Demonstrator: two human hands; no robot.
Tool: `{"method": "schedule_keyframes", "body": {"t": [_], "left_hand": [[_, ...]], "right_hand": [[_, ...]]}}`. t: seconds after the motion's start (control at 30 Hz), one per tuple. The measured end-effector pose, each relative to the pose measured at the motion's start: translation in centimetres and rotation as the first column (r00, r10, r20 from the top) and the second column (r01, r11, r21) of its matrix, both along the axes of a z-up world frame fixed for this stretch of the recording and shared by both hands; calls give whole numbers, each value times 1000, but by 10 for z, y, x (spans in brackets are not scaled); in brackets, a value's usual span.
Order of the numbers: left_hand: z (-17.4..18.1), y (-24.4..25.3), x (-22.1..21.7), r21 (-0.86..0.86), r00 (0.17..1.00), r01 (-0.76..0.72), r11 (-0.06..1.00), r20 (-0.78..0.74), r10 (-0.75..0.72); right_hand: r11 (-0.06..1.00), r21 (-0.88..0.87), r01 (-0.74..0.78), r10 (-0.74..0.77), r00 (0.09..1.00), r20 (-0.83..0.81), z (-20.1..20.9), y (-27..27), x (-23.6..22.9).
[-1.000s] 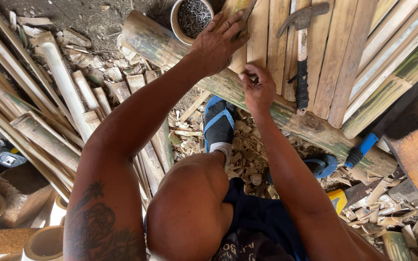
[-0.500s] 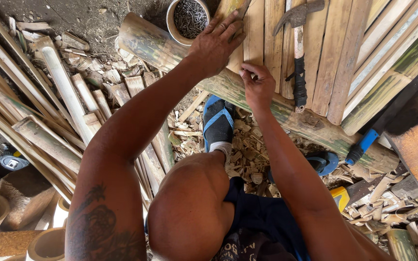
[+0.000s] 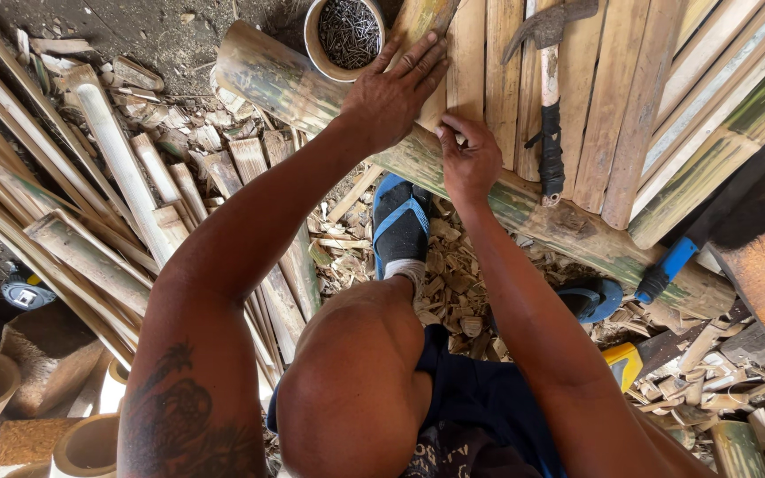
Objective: The person assembles a bamboo structure by cutting bamboo strips with a hand saw and nailing them to a frame using a hammer. The person repeatedly measures, cuts, and secures the strips to build the structure.
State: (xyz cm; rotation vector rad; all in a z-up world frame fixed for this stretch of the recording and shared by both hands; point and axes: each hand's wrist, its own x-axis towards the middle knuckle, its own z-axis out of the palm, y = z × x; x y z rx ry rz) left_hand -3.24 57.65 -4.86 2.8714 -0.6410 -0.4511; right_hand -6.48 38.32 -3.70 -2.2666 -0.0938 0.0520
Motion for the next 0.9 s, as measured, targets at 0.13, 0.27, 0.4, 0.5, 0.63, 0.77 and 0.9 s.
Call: {"method": "schedule_keyframes", "body": {"t": [0.13, 0.27, 0.4, 0.5, 0.63, 0.77, 0.9], "left_hand": [[-4, -4, 1, -33, 1000, -23, 999, -7, 23], [1, -1, -1, -80, 991, -18, 997, 133, 29], [19, 31, -3, -322, 898, -249, 914, 277, 342], [29, 64, 9, -32, 885, -460, 887, 62, 461], [8, 70, 40, 238, 802, -457, 857, -307, 513], [-30, 63, 55, 126, 861, -465, 876, -164, 481], [-34, 65, 50, 149, 871, -443, 884, -163, 463]], "right_hand": [[992, -125, 16, -3, 995, 102, -6, 3, -4], [999, -51, 17, -11, 994, 110, -8, 3, -5], [991, 133, 20, -16, 1000, -25, -6, -6, -1], [994, 97, -48, 46, 999, 21, -3, -10, -3], [985, -38, -167, 171, 977, 129, -5, -8, -11], [987, -32, -159, 162, 973, 166, -13, -7, -15], [979, 116, -169, 149, 975, 167, -13, -27, 1]]}}
